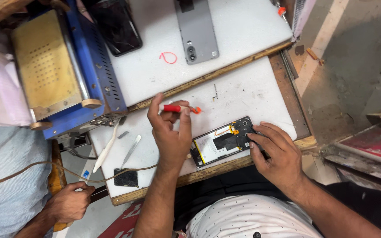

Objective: The person repairs a disassembled smartphone on a workbench, using a red-handled screwdriver to work on the internal components and prying at parts by hand. They lift the phone to view its screen, set it back down, and continue working on the internals with the screwdriver and their fingers.

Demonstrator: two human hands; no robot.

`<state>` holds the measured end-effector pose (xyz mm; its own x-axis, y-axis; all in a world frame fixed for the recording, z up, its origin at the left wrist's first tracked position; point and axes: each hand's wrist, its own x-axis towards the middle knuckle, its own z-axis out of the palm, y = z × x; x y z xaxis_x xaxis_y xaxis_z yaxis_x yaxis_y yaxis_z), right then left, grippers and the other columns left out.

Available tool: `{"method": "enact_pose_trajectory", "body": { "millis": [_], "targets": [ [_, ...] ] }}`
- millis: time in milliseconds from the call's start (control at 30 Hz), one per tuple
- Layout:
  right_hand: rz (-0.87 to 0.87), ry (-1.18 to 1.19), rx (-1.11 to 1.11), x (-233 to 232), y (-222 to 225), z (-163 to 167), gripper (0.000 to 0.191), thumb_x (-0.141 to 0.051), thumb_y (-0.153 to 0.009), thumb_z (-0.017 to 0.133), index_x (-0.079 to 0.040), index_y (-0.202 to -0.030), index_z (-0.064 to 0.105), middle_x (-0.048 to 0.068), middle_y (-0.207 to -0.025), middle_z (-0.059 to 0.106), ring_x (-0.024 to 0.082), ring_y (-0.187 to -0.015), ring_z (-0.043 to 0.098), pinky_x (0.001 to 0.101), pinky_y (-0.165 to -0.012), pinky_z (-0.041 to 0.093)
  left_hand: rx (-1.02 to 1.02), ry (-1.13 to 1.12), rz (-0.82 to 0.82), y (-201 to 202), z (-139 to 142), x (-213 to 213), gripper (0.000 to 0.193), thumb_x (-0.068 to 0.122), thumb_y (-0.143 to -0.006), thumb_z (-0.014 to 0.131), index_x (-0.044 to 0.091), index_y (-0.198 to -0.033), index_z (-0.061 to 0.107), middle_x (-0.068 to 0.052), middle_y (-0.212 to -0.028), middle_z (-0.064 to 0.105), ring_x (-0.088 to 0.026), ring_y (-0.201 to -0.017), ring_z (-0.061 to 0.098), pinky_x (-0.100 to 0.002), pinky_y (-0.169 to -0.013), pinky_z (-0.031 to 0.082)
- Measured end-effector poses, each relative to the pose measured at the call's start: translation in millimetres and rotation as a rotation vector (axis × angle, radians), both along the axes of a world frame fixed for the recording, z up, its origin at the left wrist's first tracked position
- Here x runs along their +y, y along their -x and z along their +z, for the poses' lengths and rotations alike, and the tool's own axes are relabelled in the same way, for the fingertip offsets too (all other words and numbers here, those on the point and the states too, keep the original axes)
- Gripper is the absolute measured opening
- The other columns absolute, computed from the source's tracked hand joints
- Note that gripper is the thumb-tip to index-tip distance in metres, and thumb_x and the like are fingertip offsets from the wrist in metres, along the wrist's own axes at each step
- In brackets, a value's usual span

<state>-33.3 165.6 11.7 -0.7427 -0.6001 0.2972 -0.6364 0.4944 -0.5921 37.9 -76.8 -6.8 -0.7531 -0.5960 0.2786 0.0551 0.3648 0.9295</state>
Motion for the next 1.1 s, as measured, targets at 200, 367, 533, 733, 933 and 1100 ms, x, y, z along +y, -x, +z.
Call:
{"method": "enact_pose_trajectory", "body": {
  "millis": [200,367,533,733,933,1100],
  "targets": [
    [-0.003,-0.012,0.001,2,2,2,0.023,-0.005,-0.083,0.078,-0.006,-0.106,0.075,0.009,-0.123,0.071,0.028,-0.123,0.066,0.0390,-0.100,0.057,-0.053,-0.343,-0.230,9,-2,56,0.061,-0.001,-0.106,0.058,0.006,-0.153,0.019,-0.018,-0.116,0.072,-0.019,-0.103,0.074,-0.032,-0.090,0.065],
    [0.004,-0.025,0.006,3,3,3,0.024,-0.006,-0.083,0.079,-0.007,-0.106,0.075,0.009,-0.123,0.071,0.029,-0.123,0.066,0.0395,-0.100,0.057,-0.101,-0.307,-0.273,17,-5,68,0.060,0.000,-0.107,0.057,0.005,-0.153,0.019,-0.019,-0.118,0.070,-0.018,-0.104,0.073,-0.031,-0.089,0.064],
    [-0.002,-0.025,0.009,5,3,0,0.024,-0.006,-0.082,0.079,-0.009,-0.106,0.075,0.008,-0.123,0.071,0.029,-0.123,0.066,0.0395,-0.100,0.058,-0.117,-0.259,-0.282,18,-7,68,0.059,0.001,-0.108,0.056,0.005,-0.152,0.018,-0.019,-0.119,0.069,-0.017,-0.105,0.073,-0.031,-0.090,0.065],
    [0.010,-0.045,0.009,7,4,-4,0.024,-0.006,-0.083,0.079,-0.009,-0.106,0.074,0.008,-0.122,0.070,0.029,-0.123,0.066,0.0390,-0.099,0.058,-0.136,-0.224,-0.281,17,-10,69,0.058,0.001,-0.108,0.056,0.006,-0.152,0.018,-0.019,-0.117,0.070,-0.017,-0.103,0.073,-0.031,-0.088,0.065],
    [0.017,-0.053,0.012,8,3,-5,0.024,-0.007,-0.083,0.079,-0.009,-0.107,0.074,0.009,-0.123,0.070,0.029,-0.124,0.066,0.0390,-0.099,0.058,-0.134,-0.180,-0.285,17,-10,69,0.058,0.000,-0.107,0.056,0.006,-0.151,0.018,-0.018,-0.116,0.070,-0.018,-0.105,0.074,-0.032,-0.090,0.067],
    [0.008,-0.066,0.014,9,3,-5,0.024,-0.008,-0.083,0.080,-0.009,-0.107,0.075,0.008,-0.122,0.071,0.029,-0.123,0.066,0.0387,-0.098,0.059,-0.119,-0.156,-0.286,15,-13,70,0.059,-0.001,-0.107,0.056,0.006,-0.151,0.019,-0.019,-0.114,0.070,-0.020,-0.105,0.075,-0.033,-0.091,0.068]
  ]
}}
